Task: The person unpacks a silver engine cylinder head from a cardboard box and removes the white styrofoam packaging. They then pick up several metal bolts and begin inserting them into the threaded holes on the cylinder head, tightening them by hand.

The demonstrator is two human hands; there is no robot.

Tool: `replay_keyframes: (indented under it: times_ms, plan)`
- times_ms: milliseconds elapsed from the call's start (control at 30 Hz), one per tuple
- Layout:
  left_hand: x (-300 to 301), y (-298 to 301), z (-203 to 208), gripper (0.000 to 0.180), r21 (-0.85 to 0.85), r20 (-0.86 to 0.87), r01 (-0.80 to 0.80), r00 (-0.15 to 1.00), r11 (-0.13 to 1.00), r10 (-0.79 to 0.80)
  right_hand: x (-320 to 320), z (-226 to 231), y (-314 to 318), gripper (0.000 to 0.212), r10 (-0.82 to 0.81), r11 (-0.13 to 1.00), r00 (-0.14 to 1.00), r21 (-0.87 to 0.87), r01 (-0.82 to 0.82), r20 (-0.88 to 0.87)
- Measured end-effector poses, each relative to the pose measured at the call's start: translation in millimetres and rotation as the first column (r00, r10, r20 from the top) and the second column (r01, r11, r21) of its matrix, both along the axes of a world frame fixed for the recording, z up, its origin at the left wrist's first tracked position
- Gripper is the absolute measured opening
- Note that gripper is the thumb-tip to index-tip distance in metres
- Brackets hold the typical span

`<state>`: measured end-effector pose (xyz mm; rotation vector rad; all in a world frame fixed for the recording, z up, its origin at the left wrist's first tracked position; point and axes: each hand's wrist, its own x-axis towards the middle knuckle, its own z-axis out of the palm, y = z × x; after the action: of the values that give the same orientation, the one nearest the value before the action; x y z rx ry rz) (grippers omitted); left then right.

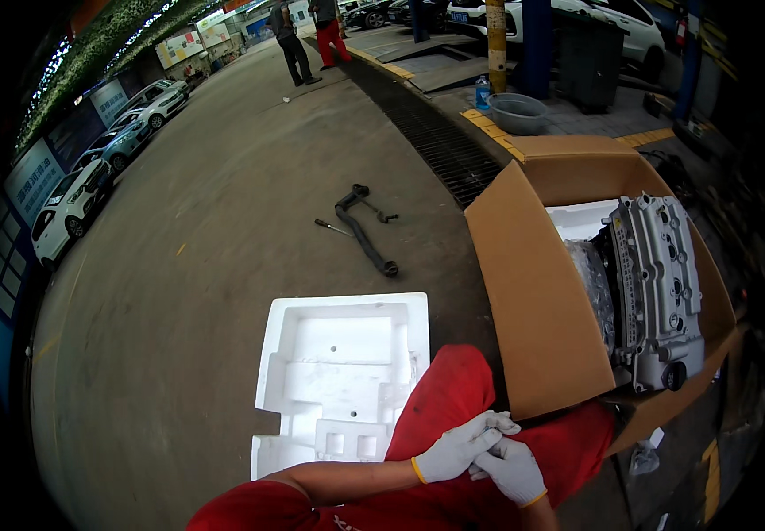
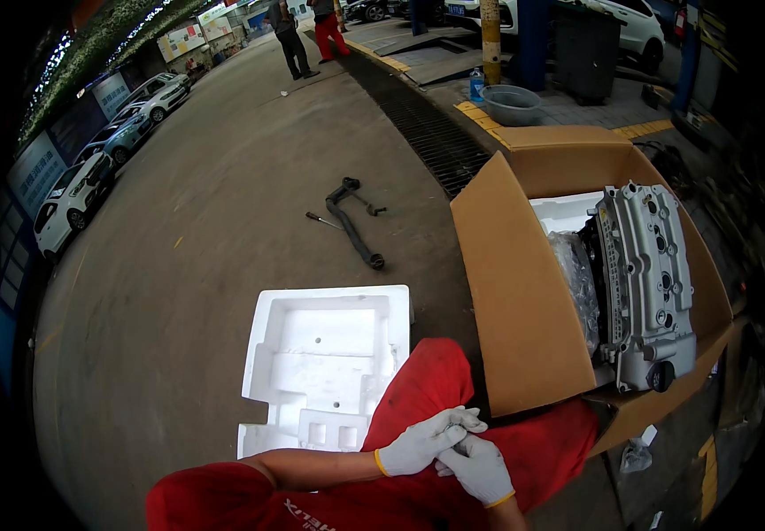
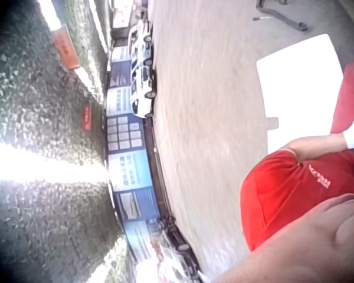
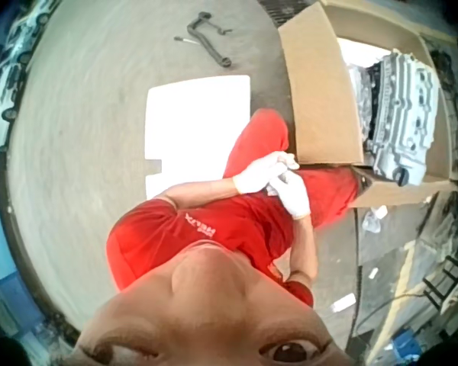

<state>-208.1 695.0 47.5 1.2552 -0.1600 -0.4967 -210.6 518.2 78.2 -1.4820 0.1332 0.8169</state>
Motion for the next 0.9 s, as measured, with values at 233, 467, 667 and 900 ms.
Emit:
replay_keyframes:
  times_ms: [233, 467, 667, 900]
  plan:
    - [3, -9, -10, 0.032, 0.003, 0.145, -0.001, 0.989, 1.0, 0.001, -17, -8, 13, 0.022, -0.077, 0.973, 0.938, -0.182, 0.145, 0.337]
    - [6, -8, 0, 0.028, -0.145, -0.242, 0.198, 0.943, 0.969, -0.229, -26, -12, -4, 0.021, -0.148, 0.941, 0.982, 0.29, 0.177, -0.117]
    - [5, -13, -4, 0.026, -0.263, -0.23, 0.251, 0.922, 0.932, -0.313, -38, -21, -19, 0.024, -0.033, 0.858, 0.958, 0.484, 0.174, -0.285]
    - [-6, -11, -3, 0.028, -0.24, -0.184, 0.357, 0.896, 0.903, -0.403, -45, -27, -21, 0.022, 0.051, 0.93, 0.993, 0.368, -0.009, -0.104]
